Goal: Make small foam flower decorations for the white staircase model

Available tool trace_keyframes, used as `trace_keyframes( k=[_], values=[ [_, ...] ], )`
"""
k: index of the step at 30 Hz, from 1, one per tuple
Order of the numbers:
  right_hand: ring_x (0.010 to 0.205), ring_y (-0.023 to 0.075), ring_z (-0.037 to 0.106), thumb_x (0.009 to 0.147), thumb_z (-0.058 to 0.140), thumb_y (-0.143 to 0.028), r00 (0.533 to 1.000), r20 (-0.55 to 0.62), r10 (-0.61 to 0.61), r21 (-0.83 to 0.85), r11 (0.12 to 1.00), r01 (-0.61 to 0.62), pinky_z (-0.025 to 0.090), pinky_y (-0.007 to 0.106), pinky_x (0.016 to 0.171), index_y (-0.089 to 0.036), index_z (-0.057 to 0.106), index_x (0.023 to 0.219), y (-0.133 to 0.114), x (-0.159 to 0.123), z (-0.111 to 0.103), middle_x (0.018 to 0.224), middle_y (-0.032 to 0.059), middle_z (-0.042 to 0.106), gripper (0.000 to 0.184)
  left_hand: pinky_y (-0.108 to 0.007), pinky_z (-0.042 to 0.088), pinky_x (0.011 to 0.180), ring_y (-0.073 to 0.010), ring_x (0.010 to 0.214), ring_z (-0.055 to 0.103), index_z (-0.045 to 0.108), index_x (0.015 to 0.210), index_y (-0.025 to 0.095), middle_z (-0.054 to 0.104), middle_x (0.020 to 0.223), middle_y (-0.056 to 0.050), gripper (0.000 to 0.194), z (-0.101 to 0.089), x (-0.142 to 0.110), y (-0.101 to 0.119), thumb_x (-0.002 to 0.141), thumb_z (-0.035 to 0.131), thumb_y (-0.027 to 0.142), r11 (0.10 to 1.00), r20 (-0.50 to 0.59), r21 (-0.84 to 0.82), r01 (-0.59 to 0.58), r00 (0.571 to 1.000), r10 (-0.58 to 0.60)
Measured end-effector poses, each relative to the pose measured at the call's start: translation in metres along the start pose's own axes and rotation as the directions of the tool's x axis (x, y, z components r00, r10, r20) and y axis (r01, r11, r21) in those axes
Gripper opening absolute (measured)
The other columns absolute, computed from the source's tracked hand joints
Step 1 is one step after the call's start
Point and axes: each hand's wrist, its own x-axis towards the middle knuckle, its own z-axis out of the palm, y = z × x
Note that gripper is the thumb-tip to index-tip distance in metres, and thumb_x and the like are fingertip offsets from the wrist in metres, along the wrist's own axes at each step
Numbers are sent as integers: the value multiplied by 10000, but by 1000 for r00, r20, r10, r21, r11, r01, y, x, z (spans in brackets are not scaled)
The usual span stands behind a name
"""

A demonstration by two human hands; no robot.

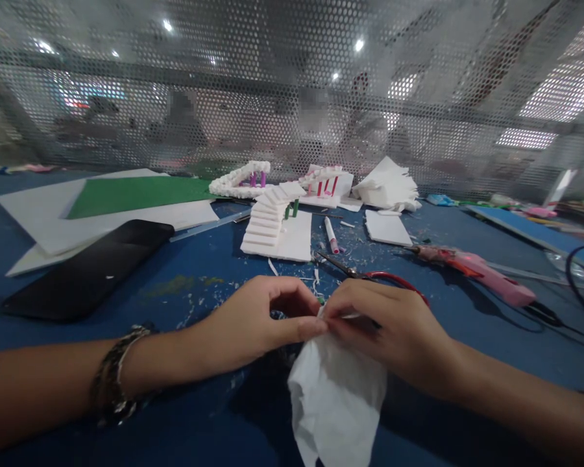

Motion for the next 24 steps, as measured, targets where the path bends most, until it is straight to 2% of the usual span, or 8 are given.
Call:
trace_keyframes(
  k=[4, 7, 11, 17, 24],
  values=[
    [594, 59, 527, 775, 517, -138, 1000, -16, 4, 12, 1000, -4, 401, 140, 561, -155, 535, 709, -1, 1, -1, 666, -7, 579, 71, -179, 412, 600, -96, 667, 538, 564, 741, 146, 586, 706, 24, 90, 1, 0, 0, 706, 580, 227, 1000, -5, 22, -12, 1000, 12],
    [585, 48, 527, 760, 537, -126, 998, 1, 55, 49, 997, -55, 395, 123, 545, -159, 543, 724, -3, 4, -7, 668, -23, 589, 48, -172, 396, 576, -86, 639, 513, 568, 741, 146, 569, 686, 31, 59, 0, 1, 2, 724, 552, 200, 998, -4, 46, -41, 999, 42],
    [565, 26, 503, 754, 535, -94, 994, 50, 100, 155, 982, -107, 375, 93, 496, -184, 547, 797, -2, 5, -15, 703, -49, 588, 101, -167, 377, 570, -76, 613, 463, 559, 743, 152, 534, 670, 44, 40, -3, 1, 4, 727, 537, 181, 996, 46, 39, -75, 996, 73],
    [664, 32, 534, 765, 458, -20, 994, 66, 92, 309, 945, -108, 401, 87, 575, -192, 532, 762, 0, 5, -19, 762, -36, 598, 187, -173, 360, 598, -85, 655, 439, 535, 754, 155, 494, 705, 37, 72, -9, 1, 3, 768, 491, 211, 994, 133, -40, -99, 986, 103],
    [597, 48, 531, 737, 467, -13, 991, 83, 107, 260, 957, -125, 396, 115, 513, -171, 556, 742, -1, 6, -18, 708, -20, 606, 181, -191, 369, 689, -103, 733, 466, 545, 762, 168, 521, 765, 29, 46, -11, 2, -1, 757, 511, 197, 987, 157, -31, -158, 974, 161]
  ],
)
